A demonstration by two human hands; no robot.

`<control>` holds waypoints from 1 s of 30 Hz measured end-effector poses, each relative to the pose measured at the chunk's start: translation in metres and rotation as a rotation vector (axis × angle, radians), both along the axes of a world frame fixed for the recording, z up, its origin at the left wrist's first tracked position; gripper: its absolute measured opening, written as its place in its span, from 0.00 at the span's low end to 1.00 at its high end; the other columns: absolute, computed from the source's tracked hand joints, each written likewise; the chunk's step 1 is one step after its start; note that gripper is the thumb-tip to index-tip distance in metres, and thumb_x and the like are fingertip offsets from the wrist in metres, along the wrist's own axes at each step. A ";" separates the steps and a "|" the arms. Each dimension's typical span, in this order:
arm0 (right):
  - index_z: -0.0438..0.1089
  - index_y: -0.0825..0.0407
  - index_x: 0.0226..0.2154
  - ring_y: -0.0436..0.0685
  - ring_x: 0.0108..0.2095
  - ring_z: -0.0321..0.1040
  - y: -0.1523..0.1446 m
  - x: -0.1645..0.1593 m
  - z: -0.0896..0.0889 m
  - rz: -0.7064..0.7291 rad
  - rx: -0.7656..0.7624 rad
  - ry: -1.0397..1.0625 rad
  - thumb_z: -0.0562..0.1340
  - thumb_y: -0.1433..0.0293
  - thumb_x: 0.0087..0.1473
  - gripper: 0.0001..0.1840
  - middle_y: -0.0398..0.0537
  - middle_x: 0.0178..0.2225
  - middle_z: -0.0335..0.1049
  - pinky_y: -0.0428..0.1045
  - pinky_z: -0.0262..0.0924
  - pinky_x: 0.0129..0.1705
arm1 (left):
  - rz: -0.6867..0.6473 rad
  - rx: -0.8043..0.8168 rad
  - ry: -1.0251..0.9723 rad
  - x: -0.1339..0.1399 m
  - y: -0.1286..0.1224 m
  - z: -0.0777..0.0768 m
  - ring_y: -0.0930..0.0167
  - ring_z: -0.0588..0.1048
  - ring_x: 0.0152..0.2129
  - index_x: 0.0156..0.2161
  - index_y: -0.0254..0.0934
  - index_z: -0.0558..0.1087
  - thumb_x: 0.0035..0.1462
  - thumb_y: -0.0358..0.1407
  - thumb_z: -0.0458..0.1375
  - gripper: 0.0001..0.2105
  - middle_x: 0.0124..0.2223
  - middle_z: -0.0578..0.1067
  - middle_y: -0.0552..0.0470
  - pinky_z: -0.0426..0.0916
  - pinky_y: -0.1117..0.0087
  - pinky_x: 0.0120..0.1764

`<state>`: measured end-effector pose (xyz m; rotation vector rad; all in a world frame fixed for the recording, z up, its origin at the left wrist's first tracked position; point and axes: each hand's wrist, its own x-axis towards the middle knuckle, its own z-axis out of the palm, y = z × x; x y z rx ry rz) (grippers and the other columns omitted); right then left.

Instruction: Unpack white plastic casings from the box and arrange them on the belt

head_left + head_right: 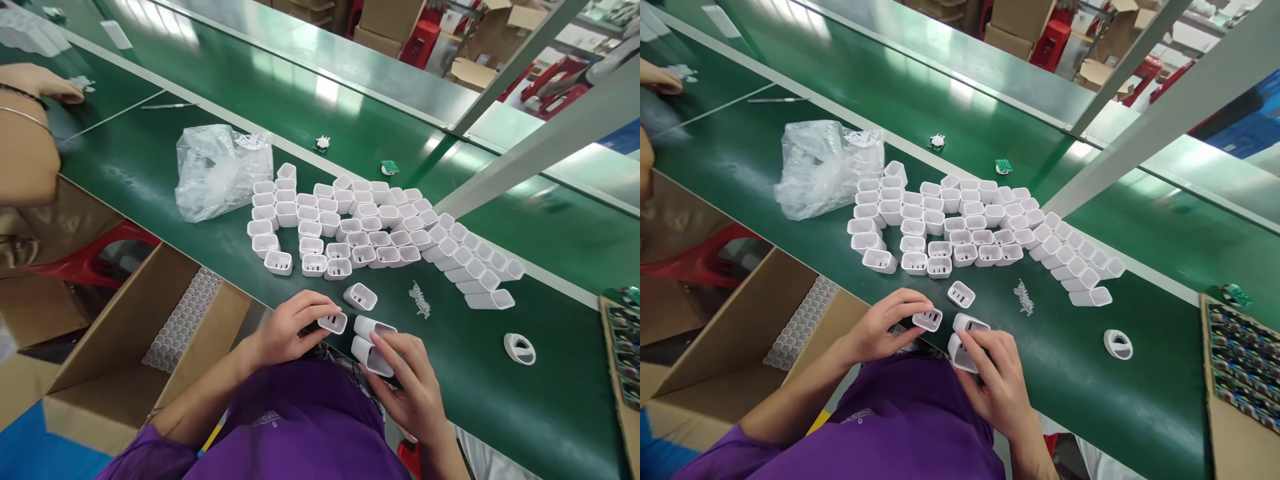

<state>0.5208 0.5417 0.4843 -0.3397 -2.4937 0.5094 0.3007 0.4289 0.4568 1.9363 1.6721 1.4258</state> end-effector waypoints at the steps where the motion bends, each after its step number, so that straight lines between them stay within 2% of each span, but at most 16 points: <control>1: 0.62 0.51 0.60 0.58 0.40 0.70 -0.002 -0.004 -0.003 0.012 0.013 -0.013 0.63 0.76 0.57 0.29 0.51 0.40 0.71 0.53 0.67 0.41 | -0.011 -0.005 -0.009 -0.003 -0.003 0.001 0.69 0.75 0.44 0.54 0.38 0.67 0.60 0.28 0.58 0.17 0.45 0.75 0.45 0.74 0.66 0.46; 6: 0.63 0.48 0.59 0.58 0.42 0.69 -0.004 -0.026 -0.019 -0.044 0.144 -0.011 0.63 0.74 0.59 0.26 0.51 0.41 0.73 0.53 0.66 0.45 | -0.057 0.032 -0.029 -0.007 -0.012 0.000 0.69 0.76 0.41 0.53 0.37 0.68 0.59 0.28 0.59 0.16 0.44 0.76 0.44 0.75 0.67 0.44; 9: 0.65 0.48 0.58 0.60 0.46 0.67 -0.003 -0.028 -0.020 -0.077 0.204 0.007 0.64 0.70 0.58 0.25 0.53 0.45 0.72 0.55 0.66 0.49 | -0.070 0.067 -0.048 -0.002 -0.012 -0.003 0.70 0.76 0.41 0.53 0.37 0.68 0.59 0.28 0.59 0.17 0.44 0.76 0.44 0.75 0.68 0.43; 12: 0.64 0.49 0.58 0.66 0.55 0.63 0.000 -0.024 -0.016 -0.050 0.156 -0.028 0.63 0.67 0.59 0.25 0.57 0.54 0.65 0.60 0.66 0.52 | -0.078 0.080 -0.055 0.003 -0.011 -0.006 0.70 0.76 0.41 0.54 0.37 0.67 0.59 0.28 0.59 0.18 0.44 0.76 0.44 0.75 0.69 0.43; 15: 0.61 0.48 0.59 0.73 0.62 0.54 0.005 -0.020 -0.013 -0.024 0.079 -0.062 0.62 0.69 0.58 0.27 0.60 0.60 0.57 0.67 0.64 0.54 | -0.093 0.096 -0.041 0.008 -0.011 -0.009 0.70 0.76 0.41 0.54 0.37 0.67 0.58 0.29 0.60 0.18 0.45 0.76 0.44 0.75 0.70 0.44; 18: 0.61 0.48 0.59 0.74 0.65 0.50 0.009 -0.020 -0.016 -0.005 0.019 -0.082 0.61 0.71 0.59 0.25 0.60 0.63 0.52 0.70 0.63 0.56 | -0.113 0.113 -0.025 0.014 -0.010 -0.012 0.70 0.77 0.42 0.55 0.38 0.66 0.59 0.30 0.59 0.19 0.46 0.75 0.44 0.75 0.71 0.44; 24: 0.61 0.44 0.61 0.66 0.58 0.63 0.010 -0.022 -0.026 -0.050 -0.051 -0.079 0.60 0.72 0.60 0.27 0.58 0.61 0.55 0.62 0.70 0.52 | -0.083 0.183 -0.010 0.023 -0.004 -0.016 0.71 0.76 0.40 0.53 0.37 0.67 0.59 0.31 0.58 0.16 0.45 0.75 0.44 0.75 0.73 0.43; 30: 0.57 0.42 0.64 0.66 0.56 0.65 0.021 -0.018 -0.020 -0.011 -0.048 -0.077 0.58 0.71 0.62 0.29 0.57 0.62 0.57 0.60 0.71 0.49 | -0.036 0.171 0.069 0.020 0.001 -0.019 0.69 0.74 0.45 0.51 0.36 0.69 0.60 0.34 0.59 0.14 0.50 0.71 0.42 0.73 0.70 0.47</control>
